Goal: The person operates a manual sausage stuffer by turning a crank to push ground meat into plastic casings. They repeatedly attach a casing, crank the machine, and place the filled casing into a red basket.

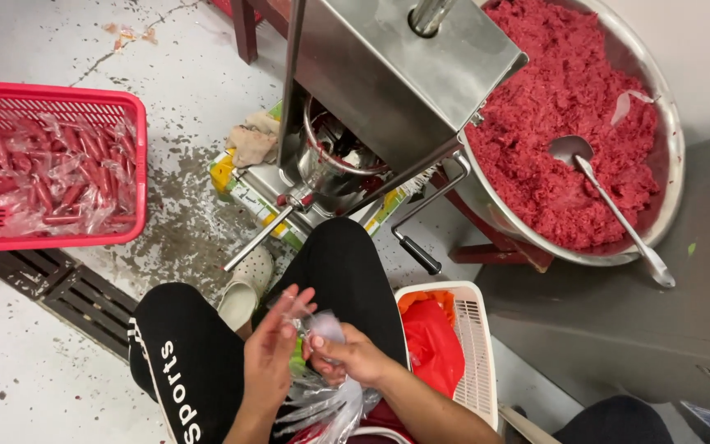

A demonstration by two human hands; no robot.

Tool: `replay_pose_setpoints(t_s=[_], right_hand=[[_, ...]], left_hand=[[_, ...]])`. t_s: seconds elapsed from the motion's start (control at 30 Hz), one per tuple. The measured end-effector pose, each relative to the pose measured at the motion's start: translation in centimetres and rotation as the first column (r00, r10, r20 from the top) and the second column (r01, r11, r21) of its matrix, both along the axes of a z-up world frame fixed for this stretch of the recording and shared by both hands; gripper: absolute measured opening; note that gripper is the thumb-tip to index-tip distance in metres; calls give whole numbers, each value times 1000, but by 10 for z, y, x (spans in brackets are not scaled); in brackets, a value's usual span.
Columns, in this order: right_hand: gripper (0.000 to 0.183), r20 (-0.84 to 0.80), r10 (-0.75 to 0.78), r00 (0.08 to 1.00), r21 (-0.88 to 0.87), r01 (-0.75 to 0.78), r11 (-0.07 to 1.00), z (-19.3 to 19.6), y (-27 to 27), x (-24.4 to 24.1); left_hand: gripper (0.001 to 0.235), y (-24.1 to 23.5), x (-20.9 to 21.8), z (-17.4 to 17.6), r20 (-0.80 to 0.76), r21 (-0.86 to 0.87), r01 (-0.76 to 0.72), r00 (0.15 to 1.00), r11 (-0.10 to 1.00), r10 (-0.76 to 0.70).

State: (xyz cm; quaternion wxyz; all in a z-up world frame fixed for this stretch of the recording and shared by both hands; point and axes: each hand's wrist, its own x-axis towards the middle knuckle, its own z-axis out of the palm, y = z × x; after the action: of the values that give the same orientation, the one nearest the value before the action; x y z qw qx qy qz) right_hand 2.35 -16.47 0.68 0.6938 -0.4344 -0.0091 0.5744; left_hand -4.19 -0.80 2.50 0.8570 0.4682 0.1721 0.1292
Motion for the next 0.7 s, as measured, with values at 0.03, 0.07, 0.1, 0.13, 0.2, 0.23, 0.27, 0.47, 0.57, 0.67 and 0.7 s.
replay_pose_setpoints(t_s=[0.03, 0.07, 0.1, 0.13, 0.2, 0.23, 0.27, 0.47, 0.57, 0.67, 0.7], right_hand=[[30, 43, 9, 999, -71, -6, 997, -2, -1, -4], [30, 37, 6, 999, -75, -3, 997, -5, -4, -9], [31, 47, 44, 998, -68, -40, 997, -8, -5, -10], [32, 58, 81, 995, -63, -78, 995, -11, -5, -12], [28, 69, 209, 976, -116, -200, 973, 1, -13, -8], [26, 71, 321, 944, -172, -306, 936, 8, -18, -10], [26, 64, 324, 944, -171, -310, 935, 13, -26, -11], [26, 247, 271, 931, -226, -216, 950, 21, -67, 15], [27, 306, 140, 942, -195, -82, 977, 26, -77, 34], [27, 292, 34, 956, -273, 49, 961, 36, -77, 42], [28, 294, 35, 955, -269, 48, 962, 39, -78, 44]], left_hand=[[50, -7, -3, -4, -55, -4, -19, 998, 1000, 19], [50, -4, -1, 1, -61, -7, -16, 998, 1000, 15], [42, 1, 4, 6, -164, -64, -77, 984, 995, 65], [37, 6, 9, 11, -268, -115, -142, 958, 983, 107], [26, 59, 20, 10, -427, 173, -241, 855, 955, 294], [32, 84, 24, 10, -519, 452, -253, 705, 855, 483], [32, 105, 24, -21, -525, 453, -253, 700, 855, 485], [20, 192, 13, -180, -220, 928, 297, 925, -227, 310], [21, 203, 23, -183, -442, 812, 504, 861, -294, 252], [29, 202, 29, -173, -517, 794, 556, 830, -246, 208], [29, 202, 29, -172, -528, 781, 572, 819, -251, 225]])
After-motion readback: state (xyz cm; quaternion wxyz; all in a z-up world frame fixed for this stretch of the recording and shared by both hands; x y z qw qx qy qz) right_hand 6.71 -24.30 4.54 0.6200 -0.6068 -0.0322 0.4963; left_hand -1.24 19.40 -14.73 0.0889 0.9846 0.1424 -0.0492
